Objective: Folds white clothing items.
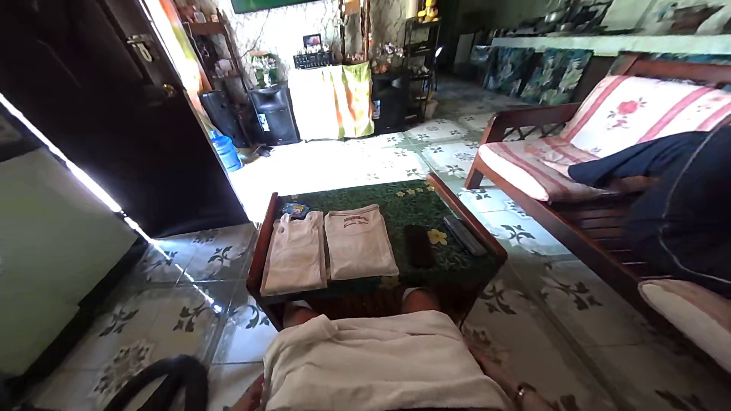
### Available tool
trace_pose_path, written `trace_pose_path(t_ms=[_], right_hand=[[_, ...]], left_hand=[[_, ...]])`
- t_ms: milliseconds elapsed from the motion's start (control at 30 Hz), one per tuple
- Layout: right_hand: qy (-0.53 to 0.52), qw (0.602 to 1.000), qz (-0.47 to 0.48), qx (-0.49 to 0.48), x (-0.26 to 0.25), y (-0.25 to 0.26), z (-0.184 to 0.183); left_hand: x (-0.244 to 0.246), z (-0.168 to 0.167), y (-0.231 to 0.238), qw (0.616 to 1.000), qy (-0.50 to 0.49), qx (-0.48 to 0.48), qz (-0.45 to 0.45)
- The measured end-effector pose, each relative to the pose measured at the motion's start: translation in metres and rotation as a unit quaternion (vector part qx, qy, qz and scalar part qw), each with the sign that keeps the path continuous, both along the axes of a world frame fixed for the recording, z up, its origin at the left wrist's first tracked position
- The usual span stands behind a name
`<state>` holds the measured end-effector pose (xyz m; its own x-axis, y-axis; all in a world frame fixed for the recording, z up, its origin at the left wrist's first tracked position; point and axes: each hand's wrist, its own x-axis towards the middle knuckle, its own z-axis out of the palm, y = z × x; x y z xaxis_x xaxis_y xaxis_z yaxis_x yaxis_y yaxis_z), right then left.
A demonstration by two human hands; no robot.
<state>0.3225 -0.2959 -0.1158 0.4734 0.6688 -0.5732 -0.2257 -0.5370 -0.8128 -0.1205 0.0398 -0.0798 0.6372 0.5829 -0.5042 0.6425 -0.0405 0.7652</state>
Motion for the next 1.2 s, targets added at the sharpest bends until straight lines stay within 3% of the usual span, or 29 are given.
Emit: trace_pose_path(t_ms=[33, 67, 100, 133, 200, 233, 267, 300, 333, 367, 400, 467, 567, 867, 1033, 1200], right_hand=[[-0.040, 0.996, 0.053, 0.058, -0.001, -0.013, 0.005], [-0.073, 0.991, 0.085, 0.069, -0.011, -0.017, 0.036], [-0.019, 0.997, 0.009, -0.072, -0.038, 0.003, 0.107], [0.003, 0.987, -0.057, -0.153, -0.060, 0.020, 0.158], [-0.006, 0.971, -0.113, -0.212, -0.081, 0.033, 0.196], [-0.005, 0.972, -0.098, -0.211, -0.076, 0.029, 0.187], [0.003, 0.979, -0.083, -0.186, -0.063, 0.017, 0.154], [0.002, 0.993, -0.051, -0.111, -0.044, -0.005, 0.097], [-0.035, 0.998, -0.013, 0.047, -0.022, -0.036, 0.014], [-0.008, 0.996, -0.043, 0.079, -0.006, -0.045, -0.039], [0.026, 0.995, -0.087, 0.042, 0.002, -0.043, -0.060], [0.049, 0.992, -0.112, -0.031, 0.009, -0.037, -0.063], [0.019, 0.994, -0.095, -0.049, 0.015, -0.040, -0.065], [0.019, 0.990, -0.105, -0.090, -0.002, -0.024, -0.019], [-0.062, 0.995, -0.028, -0.073, 0.015, -0.038, -0.058], [-0.030, 0.992, -0.101, -0.066, 0.006, -0.035, -0.049]], left_hand=[[0.003, -0.006, 0.004, 0.998, -0.035, -0.039, 0.022], [0.005, -0.009, 0.008, 0.995, -0.063, -0.067, 0.049], [0.006, -0.011, 0.011, 0.989, -0.088, -0.090, 0.081], [0.006, -0.015, 0.014, 0.983, -0.104, -0.105, 0.110], [0.008, -0.023, 0.019, 0.974, -0.113, -0.123, 0.150], [0.010, -0.025, 0.020, 0.975, -0.104, -0.124, 0.155], [0.011, -0.024, 0.020, 0.978, -0.087, -0.123, 0.147], [0.013, -0.021, 0.019, 0.981, -0.066, -0.117, 0.137], [0.013, -0.020, 0.020, 0.985, -0.037, -0.107, 0.129], [0.013, -0.020, 0.022, 0.989, -0.007, -0.093, 0.118], [0.012, -0.022, 0.025, 0.991, 0.022, -0.076, 0.108], [0.010, -0.019, 0.028, 0.992, 0.079, -0.034, 0.092], [0.003, -0.011, 0.031, 0.991, 0.091, -0.020, 0.095], [-0.007, 0.030, 0.016, 0.983, -0.048, -0.085, 0.158], [-0.009, 0.024, 0.018, 0.980, -0.096, -0.083, 0.150], [-0.008, 0.011, 0.022, 0.975, -0.127, -0.059, 0.174]])
